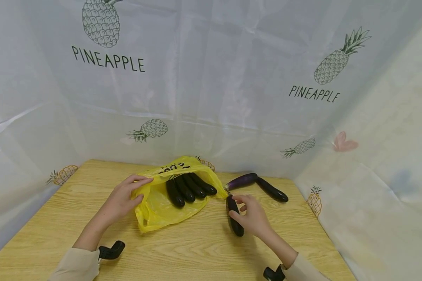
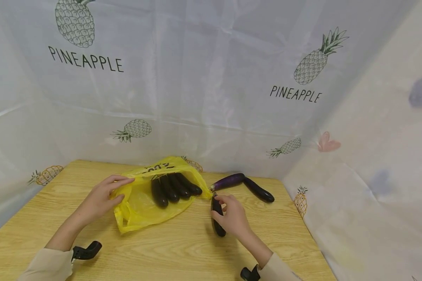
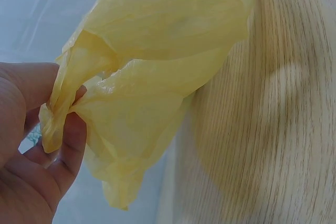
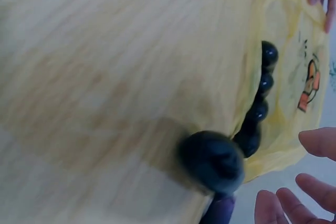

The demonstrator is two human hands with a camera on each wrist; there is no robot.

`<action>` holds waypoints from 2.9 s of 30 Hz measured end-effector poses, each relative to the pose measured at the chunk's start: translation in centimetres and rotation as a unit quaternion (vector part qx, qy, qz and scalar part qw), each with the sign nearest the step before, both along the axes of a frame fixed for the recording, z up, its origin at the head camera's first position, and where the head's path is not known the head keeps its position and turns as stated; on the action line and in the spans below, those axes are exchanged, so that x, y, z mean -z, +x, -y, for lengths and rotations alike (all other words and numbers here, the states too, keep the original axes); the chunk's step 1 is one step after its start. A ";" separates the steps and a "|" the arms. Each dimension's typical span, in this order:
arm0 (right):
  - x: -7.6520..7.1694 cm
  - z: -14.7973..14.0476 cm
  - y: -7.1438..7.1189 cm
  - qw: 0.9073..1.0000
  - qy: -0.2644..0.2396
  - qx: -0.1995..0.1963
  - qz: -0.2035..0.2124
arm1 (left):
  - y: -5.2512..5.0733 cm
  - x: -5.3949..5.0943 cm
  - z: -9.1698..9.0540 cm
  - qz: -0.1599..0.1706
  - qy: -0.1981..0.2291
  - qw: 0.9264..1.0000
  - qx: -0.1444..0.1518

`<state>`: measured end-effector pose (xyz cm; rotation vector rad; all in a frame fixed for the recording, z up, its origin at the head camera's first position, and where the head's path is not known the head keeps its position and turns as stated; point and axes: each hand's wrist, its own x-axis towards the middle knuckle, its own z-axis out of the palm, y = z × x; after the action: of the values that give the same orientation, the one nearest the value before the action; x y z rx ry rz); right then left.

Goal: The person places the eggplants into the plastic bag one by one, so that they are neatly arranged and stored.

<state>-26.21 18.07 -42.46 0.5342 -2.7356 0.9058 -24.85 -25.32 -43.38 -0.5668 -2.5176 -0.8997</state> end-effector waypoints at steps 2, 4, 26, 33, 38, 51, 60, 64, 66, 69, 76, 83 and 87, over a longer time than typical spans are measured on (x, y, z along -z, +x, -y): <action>0.2 -0.5 0.2 1.000 0.000 0.005 0.004 | 0.0 0.0 0.0 0.003 0.002 1.000 0.001; 0.4 -0.8 0.4 1.000 0.000 0.012 0.010 | 0.0 0.0 0.0 0.007 0.004 1.000 0.001; 3.3 -2.4 0.9 0.997 -0.016 0.016 0.072 | -0.1 -0.1 0.2 0.006 0.000 1.000 -0.003; 3.9 -2.7 1.0 0.997 -0.019 0.009 0.079 | -0.1 0.1 0.2 0.007 0.000 1.000 -0.002; 4.0 -3.1 1.1 0.996 -0.024 0.014 0.089 | -0.1 0.1 0.1 0.008 -0.002 1.000 -0.001; 3.7 -3.6 0.9 0.993 -0.026 0.020 0.109 | 0.0 0.0 0.2 0.017 0.001 1.000 -0.004; 3.5 -4.7 0.4 0.992 -0.014 0.030 0.119 | -0.3 0.2 0.2 0.022 0.006 1.000 -0.001; 3.7 -4.9 0.0 0.992 -0.003 0.023 0.123 | -0.2 0.1 0.2 0.023 0.007 1.000 -0.003; 3.8 -4.9 -0.1 0.992 -0.003 0.018 0.126 | -0.1 0.1 0.2 0.023 0.006 1.000 -0.004; 3.8 -4.8 -0.1 0.990 -0.008 0.015 0.139 | -0.1 0.1 0.2 0.019 0.003 1.000 -0.004; 3.7 -5.1 -0.2 0.984 -0.045 0.009 0.175 | 0.0 0.2 0.2 0.015 0.003 1.000 -0.001; 3.7 -5.4 0.1 0.976 -0.085 0.004 0.198 | 0.1 0.1 0.3 0.013 -0.001 1.000 -0.004; 3.5 -5.5 0.4 0.976 -0.095 0.005 0.194 | 0.1 0.2 0.2 0.011 -0.001 1.000 -0.003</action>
<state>-25.82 23.61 -45.98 0.3345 -2.9329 1.3791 -24.77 -25.57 -43.55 -0.5525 -2.5391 -0.9051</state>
